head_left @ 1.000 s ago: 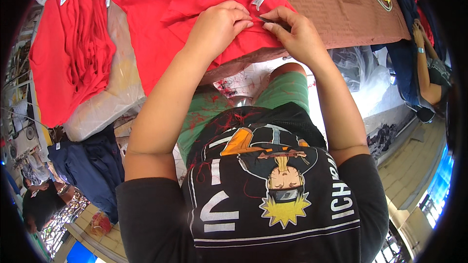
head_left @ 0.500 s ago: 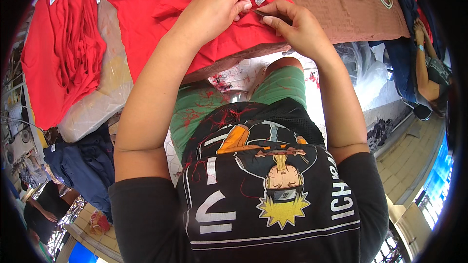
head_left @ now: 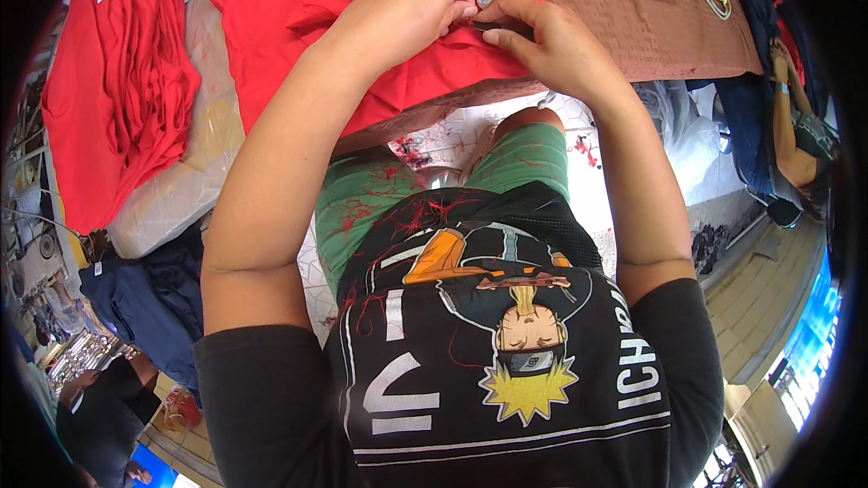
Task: The person trims excess threads from red t-shirts using thread nippers, picking up and rotating the garments on a table to find and remove loose ends near the necklines and seams.
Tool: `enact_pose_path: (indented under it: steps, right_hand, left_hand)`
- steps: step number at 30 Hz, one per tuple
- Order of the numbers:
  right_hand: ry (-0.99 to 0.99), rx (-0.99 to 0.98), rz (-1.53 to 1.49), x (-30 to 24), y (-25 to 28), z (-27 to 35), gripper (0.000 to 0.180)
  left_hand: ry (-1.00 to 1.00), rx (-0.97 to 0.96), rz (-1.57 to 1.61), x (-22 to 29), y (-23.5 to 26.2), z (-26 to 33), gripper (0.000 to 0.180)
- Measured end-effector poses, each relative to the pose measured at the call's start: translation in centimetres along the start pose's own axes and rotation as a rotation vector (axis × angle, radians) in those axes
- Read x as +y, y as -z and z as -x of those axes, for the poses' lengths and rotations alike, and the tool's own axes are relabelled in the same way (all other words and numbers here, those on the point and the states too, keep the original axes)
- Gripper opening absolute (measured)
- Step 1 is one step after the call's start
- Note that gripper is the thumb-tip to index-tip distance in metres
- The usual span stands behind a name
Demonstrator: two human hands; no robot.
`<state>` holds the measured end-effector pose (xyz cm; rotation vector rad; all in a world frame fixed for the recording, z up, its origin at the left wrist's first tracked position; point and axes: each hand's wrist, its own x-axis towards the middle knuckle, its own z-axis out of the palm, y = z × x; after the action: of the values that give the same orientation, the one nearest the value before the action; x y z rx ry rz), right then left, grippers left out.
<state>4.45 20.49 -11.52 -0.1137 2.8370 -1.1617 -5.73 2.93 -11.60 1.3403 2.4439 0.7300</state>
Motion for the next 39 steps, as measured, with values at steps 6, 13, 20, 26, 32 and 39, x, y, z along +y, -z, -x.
enact_pose_path:
  steps: [6,13,20,26,32,39]
  right_hand:
    - [-0.006,-0.029,0.018,0.2,0.0,-0.3,0.018]
    - [-0.030,-0.094,-0.342,2.3,0.1,0.3,0.023]
    - [-0.053,-0.044,-0.183,1.3,-0.3,0.2,0.024]
    - [0.016,0.034,-0.083,0.5,-0.6,-0.2,0.019]
    - [0.065,-0.021,0.075,-0.2,0.2,0.1,0.021]
    - [-0.047,0.047,-0.173,0.0,4.4,3.5,0.026]
  left_hand:
    - [0.039,-0.011,0.043,0.2,0.1,0.0,0.016]
    - [0.069,-0.016,0.136,0.3,0.3,0.0,0.018]
    - [0.082,-0.008,0.154,0.0,0.1,0.0,0.017]
    - [0.068,-0.013,0.146,0.0,0.2,0.0,0.016]
    - [0.022,0.014,0.171,0.0,0.6,0.4,0.017]
    - [-0.237,-0.133,0.460,3.3,10.4,8.0,0.028]
